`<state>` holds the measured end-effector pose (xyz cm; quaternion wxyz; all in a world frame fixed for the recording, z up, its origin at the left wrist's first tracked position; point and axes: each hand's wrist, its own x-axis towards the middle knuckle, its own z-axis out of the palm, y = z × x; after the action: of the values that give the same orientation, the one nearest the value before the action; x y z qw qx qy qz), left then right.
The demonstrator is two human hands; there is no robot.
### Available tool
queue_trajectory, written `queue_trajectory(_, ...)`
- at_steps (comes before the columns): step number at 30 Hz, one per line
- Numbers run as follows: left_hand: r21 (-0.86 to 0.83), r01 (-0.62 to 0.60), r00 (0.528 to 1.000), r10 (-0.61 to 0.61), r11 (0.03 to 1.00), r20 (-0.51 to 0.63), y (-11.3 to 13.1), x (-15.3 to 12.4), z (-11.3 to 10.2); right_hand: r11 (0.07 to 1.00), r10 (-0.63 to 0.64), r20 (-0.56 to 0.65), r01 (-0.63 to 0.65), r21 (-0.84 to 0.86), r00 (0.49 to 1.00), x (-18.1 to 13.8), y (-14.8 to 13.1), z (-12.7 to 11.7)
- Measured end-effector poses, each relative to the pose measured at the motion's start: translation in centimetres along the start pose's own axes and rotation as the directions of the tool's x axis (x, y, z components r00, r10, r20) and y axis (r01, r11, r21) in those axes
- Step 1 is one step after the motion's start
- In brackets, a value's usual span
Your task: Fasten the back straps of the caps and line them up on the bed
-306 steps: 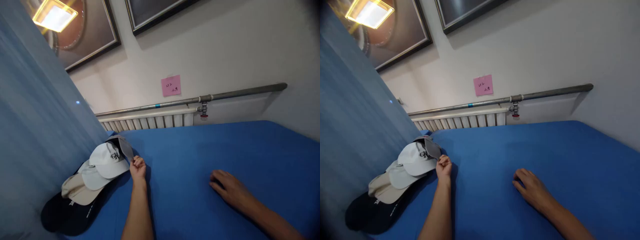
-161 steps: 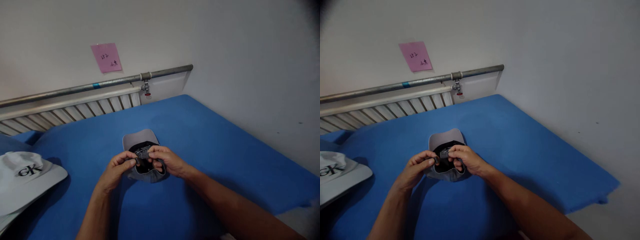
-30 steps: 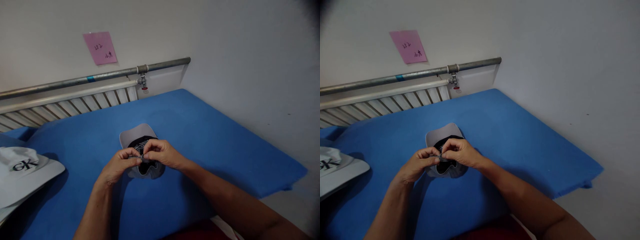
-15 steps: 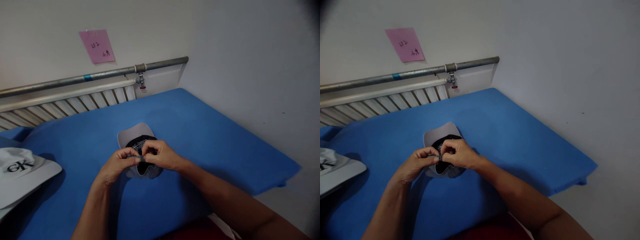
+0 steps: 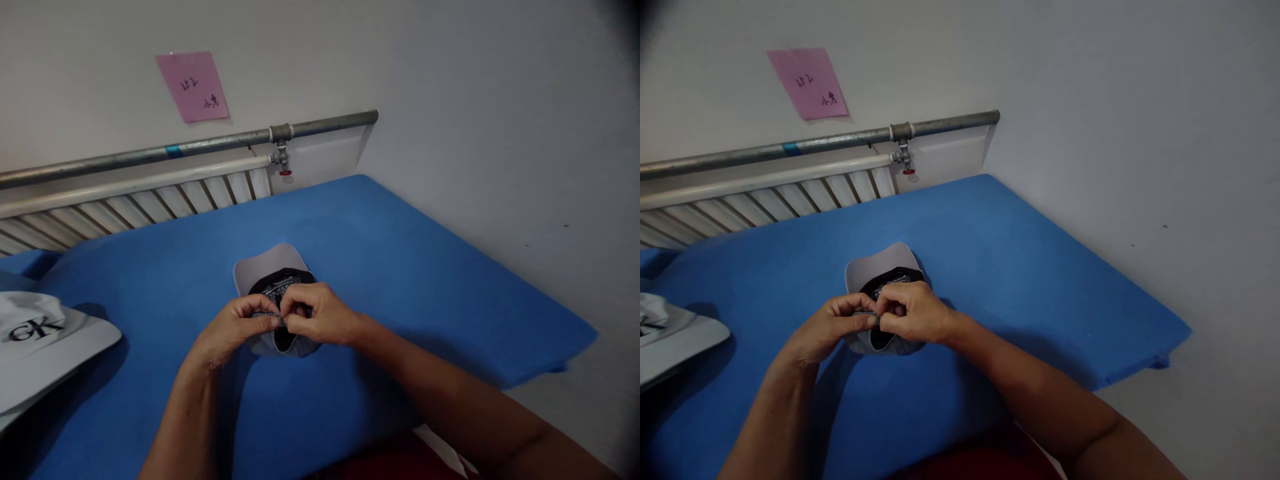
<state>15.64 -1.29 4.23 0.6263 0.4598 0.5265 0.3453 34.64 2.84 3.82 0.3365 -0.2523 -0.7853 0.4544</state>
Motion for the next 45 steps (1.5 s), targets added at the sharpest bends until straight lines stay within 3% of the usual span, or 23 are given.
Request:
queue_trajectory(12,0.027,-0.039,0.999,0.039,0.999,0.015,0.4,-0.3,0.2,0.952,0.200,0.071,-0.211,0.223,0.977,0.2,0.1,-0.5)
queue_trajectory(20,0.034,-0.043,0.999,0.043,0.999,0.004,0.3,-0.3,0.4,0.919,0.203,0.074,-0.216,0.329,0.976,0.5,-0.1,-1.0)
queue_trajectory(29,0.004,-0.056,0.998,0.056,0.998,0.003,0.1,-0.4,0.5,0.896,0.259,0.108,-0.280,0.345,0.960,0.5,0.0,-1.2)
queue_trajectory(33,-0.028,-0.070,0.997,0.069,0.997,-0.024,0.1,-0.4,0.7,0.900,0.256,0.065,-0.262,0.349,0.965,0.4,-0.1,-1.2)
queue_trajectory(40,-0.044,-0.056,0.998,0.054,0.997,-0.045,0.1,-0.2,0.8,0.962,0.177,-0.013,-0.170,0.213,0.984,0.1,-0.3,-0.9)
queue_trajectory(45,-0.004,-0.044,0.998,0.044,0.999,-0.049,0.1,-0.3,0.8,0.946,0.219,0.012,-0.215,0.241,0.976,0.1,-0.4,-1.1)
